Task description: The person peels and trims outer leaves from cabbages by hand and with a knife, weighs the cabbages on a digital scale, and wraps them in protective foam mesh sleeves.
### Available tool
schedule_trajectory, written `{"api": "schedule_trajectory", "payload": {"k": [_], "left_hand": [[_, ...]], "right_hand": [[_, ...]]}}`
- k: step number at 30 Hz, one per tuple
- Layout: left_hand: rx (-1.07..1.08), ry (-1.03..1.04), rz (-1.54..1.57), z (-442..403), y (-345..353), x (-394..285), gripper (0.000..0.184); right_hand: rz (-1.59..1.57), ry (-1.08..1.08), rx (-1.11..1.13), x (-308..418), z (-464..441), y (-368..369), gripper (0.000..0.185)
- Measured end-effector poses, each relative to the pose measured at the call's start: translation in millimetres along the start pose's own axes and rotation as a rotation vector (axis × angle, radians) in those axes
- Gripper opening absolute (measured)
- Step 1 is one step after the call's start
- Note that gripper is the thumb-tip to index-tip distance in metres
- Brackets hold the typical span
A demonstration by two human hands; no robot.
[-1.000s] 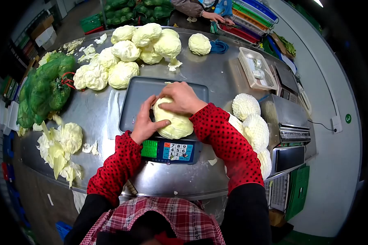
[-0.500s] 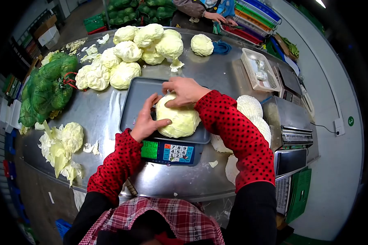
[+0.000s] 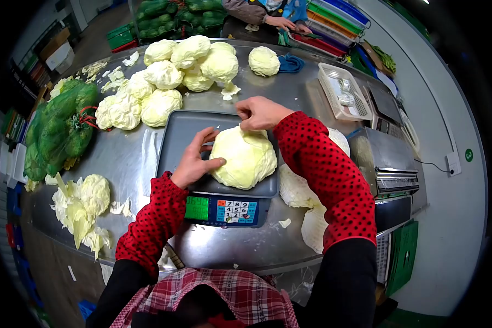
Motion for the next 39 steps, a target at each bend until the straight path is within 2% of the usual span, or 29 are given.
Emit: {"api": "schedule_trajectory", "payload": {"k": [3, 5, 6, 7, 10, 13, 14, 15, 16, 17, 19, 20, 21, 23, 27, 29, 30, 32, 34, 39], "left_hand": [[0.057, -0.068, 0.009, -4.1, 0.6, 0.0, 0.075], [0.056, -0.097, -0.152, -9.6, 2.3, 2.1, 0.066], [0.022, -0.004, -0.222, -13.7, 5.7, -4.4, 0.057], [0.027, -0.007, -0.222, -17.5, 9.7, -6.2, 0.057], [-0.020, 0.184, -0.472, -30.7, 18.7, -18.0, 0.046], [0.021, 0.178, -0.511, -45.3, 31.0, -14.4, 0.045], [0.024, 0.177, -0.511, -50.3, 32.8, -12.1, 0.045], [0.085, 0.063, -0.323, -57.2, 37.0, -4.2, 0.043], [0.146, -0.049, -0.134, -61.5, 43.4, 2.6, 0.041], [0.154, -0.044, -0.132, -62.5, 47.5, 3.5, 0.041], [-0.005, -0.082, -0.014, -62.2, 43.2, 4.3, 0.037], [-0.029, -0.078, -0.036, -60.0, 42.3, 3.8, 0.033], [-0.022, -0.075, -0.040, -59.3, 41.7, 2.5, 0.033], [-0.019, -0.071, -0.181, -55.8, 40.3, 0.7, 0.032], [-0.001, -0.085, -0.167, -53.3, 44.3, -1.1, 0.032], [-0.039, 0.167, -0.406, -50.0, 46.8, -13.1, 0.035], [-0.032, 0.164, -0.402, -45.6, 50.0, -17.8, 0.035], [-0.007, 0.427, -0.660, -28.2, 61.6, -43.3, 0.045], [0.075, 0.445, -0.669, -15.2, 71.3, -49.4, 0.055], [0.132, 0.500, -0.708, 3.4, 79.4, -62.1, 0.060]], "right_hand": [[-0.151, 0.065, -0.025, -19.2, 17.8, -6.1, 0.025], [-0.011, -0.083, -0.210, -8.9, 31.0, -2.5, 0.039], [0.106, -0.048, -0.220, -2.4, 37.1, 4.8, 0.049], [0.244, -0.144, -0.299, 1.7, 41.0, 11.2, 0.046], [0.225, -0.117, -0.344, -11.0, 46.6, 17.9, 0.044], [0.257, -0.111, -0.441, -10.8, 51.8, 10.9, 0.040], [0.185, -0.020, -0.437, -13.4, 52.2, 10.3, 0.038], [0.114, 0.072, -0.435, -15.9, 53.4, 8.9, 0.036], [0.117, 0.077, -0.441, -19.8, 53.3, 8.3, 0.036], [0.071, 0.045, -0.401, -25.5, 51.3, 11.9, 0.033], [0.021, 0.016, -0.373, -30.3, 53.3, 14.6, 0.030], [-0.230, 0.066, -0.339, -37.5, 53.7, 17.5, 0.028], [-0.482, 0.115, -0.298, -43.0, 53.8, 21.7, 0.026], [-0.498, 0.138, -0.267, -49.0, 56.3, 26.0, 0.020], [-0.588, 0.065, -0.348, -42.0, 71.1, 23.6, 0.015], [-0.633, 0.057, -0.376, -41.1, 78.4, 22.8, 0.013], [-0.641, 0.049, -0.420, -43.5, 82.1, 22.6, 0.013], [-0.652, 0.046, -0.479, -47.6, 88.1, 21.4, 0.013], [-0.724, 0.187, -0.516, -58.6, 94.0, 24.6, 0.014], [-0.686, 0.100, -0.549, -54.4, 128.5, 41.9, 0.014]]}}
Point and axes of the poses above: each hand's wrist, its own z-axis away from the middle knuckle, its own y-axis out of the palm, x = y × z, the point moved 6 cm from there along -z, towards the middle knuckle, and after that the axes turned 3 degrees about -x, right-handed, at the moved point
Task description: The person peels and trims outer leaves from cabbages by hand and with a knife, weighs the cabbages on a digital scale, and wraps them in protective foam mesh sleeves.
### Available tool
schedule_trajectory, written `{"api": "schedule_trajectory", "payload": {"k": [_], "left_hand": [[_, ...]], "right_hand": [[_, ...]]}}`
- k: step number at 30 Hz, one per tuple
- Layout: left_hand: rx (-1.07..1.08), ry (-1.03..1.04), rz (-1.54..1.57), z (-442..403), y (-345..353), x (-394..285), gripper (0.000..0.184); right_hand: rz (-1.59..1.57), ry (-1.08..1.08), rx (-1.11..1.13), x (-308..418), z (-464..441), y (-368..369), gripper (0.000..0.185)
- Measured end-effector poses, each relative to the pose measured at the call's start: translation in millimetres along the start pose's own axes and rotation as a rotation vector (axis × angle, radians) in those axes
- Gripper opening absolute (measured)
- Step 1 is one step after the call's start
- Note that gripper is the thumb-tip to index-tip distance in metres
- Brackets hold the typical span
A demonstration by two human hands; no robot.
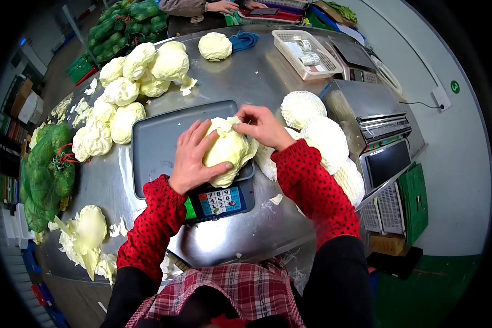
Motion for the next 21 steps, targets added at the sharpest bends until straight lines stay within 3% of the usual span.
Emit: {"api": "schedule_trajectory", "payload": {"k": [3, 6, 10, 11, 16, 18, 19, 21], "left_hand": [[0.037, 0.063, 0.012, 7.4, 6.1, -14.5, 0.059], [0.074, 0.085, 0.038, 9.1, 9.7, -24.1, 0.056], [0.047, 0.046, 0.082, 9.9, 5.9, -33.3, 0.055], [0.048, 0.050, 0.082, 7.8, 5.3, -37.8, 0.055], [0.060, 0.050, -0.022, 1.7, 5.4, -55.7, 0.062], [0.116, 0.049, -0.093, 0.5, 12.7, -63.1, 0.064], [0.165, 0.041, -0.170, -0.2, 15.9, -64.0, 0.065], [0.156, -0.014, -0.202, -3.5, 7.8, -65.8, 0.068]], "right_hand": [[0.066, -0.145, -0.176, 4.2, 28.5, -6.3, 0.014], [-0.213, 0.250, -0.029, -17.7, 49.1, 0.4, 0.014], [-0.192, 0.243, -0.194, -20.7, 80.8, -1.9, 0.010], [-0.186, 0.145, -0.251, -18.7, 85.7, -0.8, 0.011], [-0.300, 0.121, -0.289, -21.0, 95.6, 23.2, 0.014], [0.107, -0.167, -0.414, -5.3, 91.3, 20.6, 0.020], [-0.114, 0.045, -0.367, -17.1, 88.3, 24.7, 0.031], [0.037, 0.025, -0.348, -4.6, 87.7, 24.7, 0.035]]}}
Point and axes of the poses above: each hand's wrist, its own z-axis away from the middle knuckle, its own y-axis out of the palm, x = y × z, the point moved 6 cm from there along -z, towards the middle knuckle, and after that the axes turned 3 degrees about -x, right-handed, at the moved point
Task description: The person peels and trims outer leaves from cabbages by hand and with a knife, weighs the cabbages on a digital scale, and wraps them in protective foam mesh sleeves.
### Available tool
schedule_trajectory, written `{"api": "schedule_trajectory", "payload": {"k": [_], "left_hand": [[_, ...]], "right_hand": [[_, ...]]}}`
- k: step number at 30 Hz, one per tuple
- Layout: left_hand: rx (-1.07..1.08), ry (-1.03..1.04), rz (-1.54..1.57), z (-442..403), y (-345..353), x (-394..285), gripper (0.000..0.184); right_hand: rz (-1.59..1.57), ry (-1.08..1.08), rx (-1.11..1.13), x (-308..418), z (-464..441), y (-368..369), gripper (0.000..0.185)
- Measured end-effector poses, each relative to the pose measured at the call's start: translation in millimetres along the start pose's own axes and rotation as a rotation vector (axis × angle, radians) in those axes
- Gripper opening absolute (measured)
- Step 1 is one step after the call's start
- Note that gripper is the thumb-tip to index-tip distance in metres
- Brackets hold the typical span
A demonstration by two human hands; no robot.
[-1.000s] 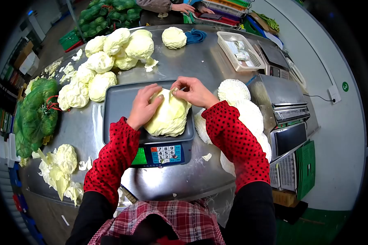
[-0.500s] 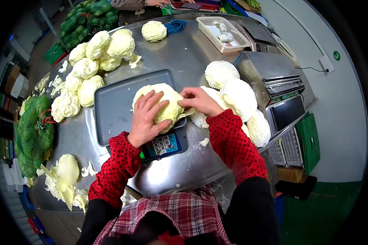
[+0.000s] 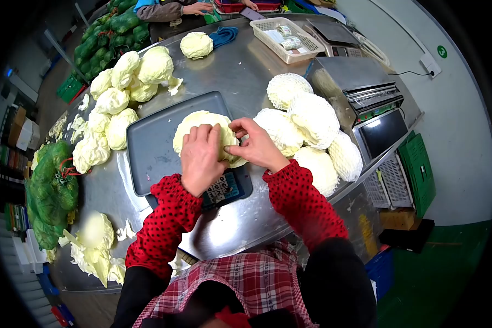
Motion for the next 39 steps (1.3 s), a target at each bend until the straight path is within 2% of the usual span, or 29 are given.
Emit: {"api": "schedule_trajectory", "payload": {"k": [1, 5, 6, 11, 15, 17, 21, 22, 23, 24, 26, 30, 33, 36, 37, 39], "left_hand": [[-0.009, -0.065, -0.023, -0.5, -3.7, 3.1, 0.070], [0.021, -0.045, -0.001, 5.8, -6.4, 8.4, 0.064], [-0.028, -0.009, 0.011, 8.3, -5.8, 5.9, 0.058], [-0.034, 0.034, -0.011, 12.7, -3.9, 4.7, 0.053], [-0.080, 0.055, 0.010, 14.8, -7.5, 4.2, 0.051], [-0.089, 0.079, 0.012, 17.5, -7.1, 2.7, 0.051], [-0.085, 0.059, -0.006, 17.7, -7.7, -0.3, 0.047], [-0.086, 0.056, -0.007, 18.0, -7.8, -0.5, 0.047], [-0.060, 0.070, -0.009, 17.7, -6.2, -1.2, 0.038], [-0.034, 0.088, -0.010, 17.4, -4.1, -2.3, 0.030], [-0.073, 0.079, -0.007, 21.7, -3.1, -3.8, 0.032], [-0.132, 0.073, 0.016, 28.4, -3.7, -11.6, 0.030], [-0.108, 0.074, 0.017, 38.8, 0.3, -20.0, 0.031], [-0.164, 0.066, 0.078, 56.2, 2.5, -25.4, 0.025], [-0.163, 0.057, 0.079, 63.9, 8.8, -23.0, 0.025], [-0.221, 0.177, 0.089, 80.4, 18.2, -26.1, 0.022]], "right_hand": [[0.152, -0.045, 0.023, 7.7, -0.3, 0.8, 0.039], [0.302, -0.055, 0.057, 15.5, 2.7, 2.4, 0.039], [0.299, -0.051, 0.060, 14.4, 4.2, 2.5, 0.039], [0.388, -0.102, 0.059, 14.1, 7.5, 3.2, 0.035], [0.400, -0.104, 0.072, 15.9, 9.3, 2.8, 0.035], [0.190, 0.083, 0.077, 9.4, 10.7, 2.6, 0.036], [0.161, 0.082, 0.118, 3.6, 11.3, 4.3, 0.039], [0.241, -0.046, 0.086, 8.2, 11.2, 3.3, 0.040], [0.318, -0.175, 0.052, 14.8, 11.7, 3.0, 0.041], [0.318, -0.177, 0.054, 16.7, 12.7, 3.3, 0.041], [0.184, 0.046, 0.128, 9.5, 15.1, 4.6, 0.040], [0.149, 0.104, 0.123, 7.2, 17.8, 0.7, 0.038], [0.253, -0.019, 0.145, 3.9, 22.2, 5.3, 0.033], [0.243, -0.352, 0.036, 22.3, 41.1, 9.0, 0.022], [0.243, -0.349, 0.044, 17.8, 47.3, 11.5, 0.022], [0.261, -0.312, 0.029, -0.8, 58.8, 15.3, 0.022]]}}
Point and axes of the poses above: each hand's wrist, its own z-axis away from the middle knuckle, its own y-axis out of the palm, x = y × z, the point moved 6 cm from there along -z, towards the middle knuckle, and after that the axes turned 3 degrees about -x, right-handed, at the moved point
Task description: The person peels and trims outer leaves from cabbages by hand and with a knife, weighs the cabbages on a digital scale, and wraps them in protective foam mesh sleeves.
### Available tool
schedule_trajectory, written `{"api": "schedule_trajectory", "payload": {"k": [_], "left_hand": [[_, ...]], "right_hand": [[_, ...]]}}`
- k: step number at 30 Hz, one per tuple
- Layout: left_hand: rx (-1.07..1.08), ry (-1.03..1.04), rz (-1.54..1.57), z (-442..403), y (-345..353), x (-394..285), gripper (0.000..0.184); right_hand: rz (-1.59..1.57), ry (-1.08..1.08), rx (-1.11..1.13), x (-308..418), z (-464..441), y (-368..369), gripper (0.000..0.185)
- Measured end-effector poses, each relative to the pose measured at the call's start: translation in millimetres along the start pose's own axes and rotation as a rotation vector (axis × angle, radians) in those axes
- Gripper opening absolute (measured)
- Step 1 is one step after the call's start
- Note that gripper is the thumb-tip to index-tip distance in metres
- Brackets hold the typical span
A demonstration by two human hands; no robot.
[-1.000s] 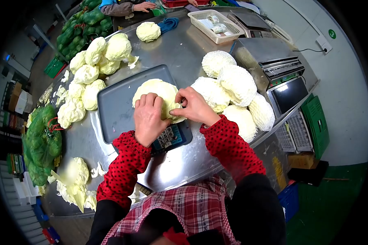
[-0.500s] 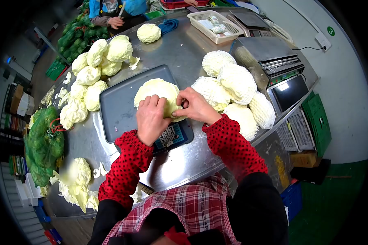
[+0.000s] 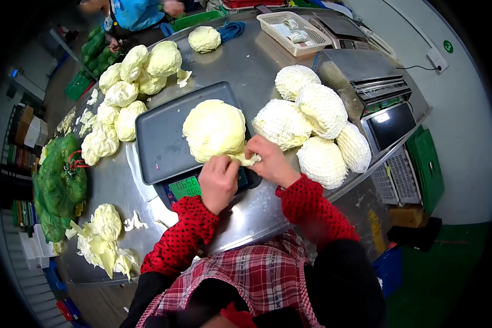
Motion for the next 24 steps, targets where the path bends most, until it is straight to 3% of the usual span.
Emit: {"api": "schedule_trajectory", "payload": {"k": [2, 6, 9, 11, 12, 14, 17, 18, 19, 21, 22, 24], "left_hand": [[0.065, -0.012, -0.043, 13.2, 8.6, 0.9, 0.022], [-0.040, 0.109, -0.158, 25.4, 10.2, 3.6, 0.029], [-0.076, 0.158, -0.214, 24.0, 7.3, 7.4, 0.031], [-0.033, 0.197, -0.216, 19.0, 6.8, 10.2, 0.032], [-0.050, 0.195, -0.223, 16.8, 4.9, 13.3, 0.032], [-0.011, 0.233, -0.217, 13.6, 5.9, 18.0, 0.034], [-0.076, 0.284, -0.165, 5.4, -13.0, 27.4, 0.034], [-0.095, 0.320, -0.129, 6.0, -17.3, 28.5, 0.034], [-0.110, 0.319, -0.120, 7.6, -20.2, 30.0, 0.032], [-0.093, 0.322, -0.093, 10.0, -24.7, 31.8, 0.033], [-0.084, 0.321, -0.069, 11.3, -27.3, 35.2, 0.033], [-0.052, 0.287, -0.008, 22.9, -34.8, 40.4, 0.034]], "right_hand": [[0.018, -0.008, -0.014, -8.9, 15.0, 10.6, 0.021], [-0.048, 0.020, -0.114, -16.9, 30.2, 23.5, 0.020], [-0.107, 0.142, 0.006, -9.8, 29.8, 23.1, 0.023], [-0.188, 0.357, 0.248, -5.6, 25.0, 24.0, 0.026], [-0.447, 0.486, 0.365, -3.9, 22.6, 27.5, 0.026], [-0.328, 0.499, 0.518, 5.4, 6.6, 19.7, 0.022], [-0.435, 0.616, 0.507, 18.3, -31.6, -3.3, 0.019], [-0.382, 0.528, 0.310, 13.1, -58.8, -14.8, 0.016], [-0.256, 0.319, 0.135, 1.4, -86.2, -19.4, 0.026], [-0.046, 0.102, 0.040, -19.8, -123.6, -3.6, 0.034], [-0.053, 0.094, 0.038, -21.9, -135.5, 2.4, 0.034], [-0.012, 0.191, 0.252, -33.4, -148.8, 26.6, 0.044]]}}
Point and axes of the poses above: each hand's wrist, its own z-axis away from the middle knuckle, its own y-axis out of the palm, x = y × z, the point moved 6 cm from there along -z, towards the middle knuckle, and after that the axes turned 3 degrees about -x, right-handed, at the moved point
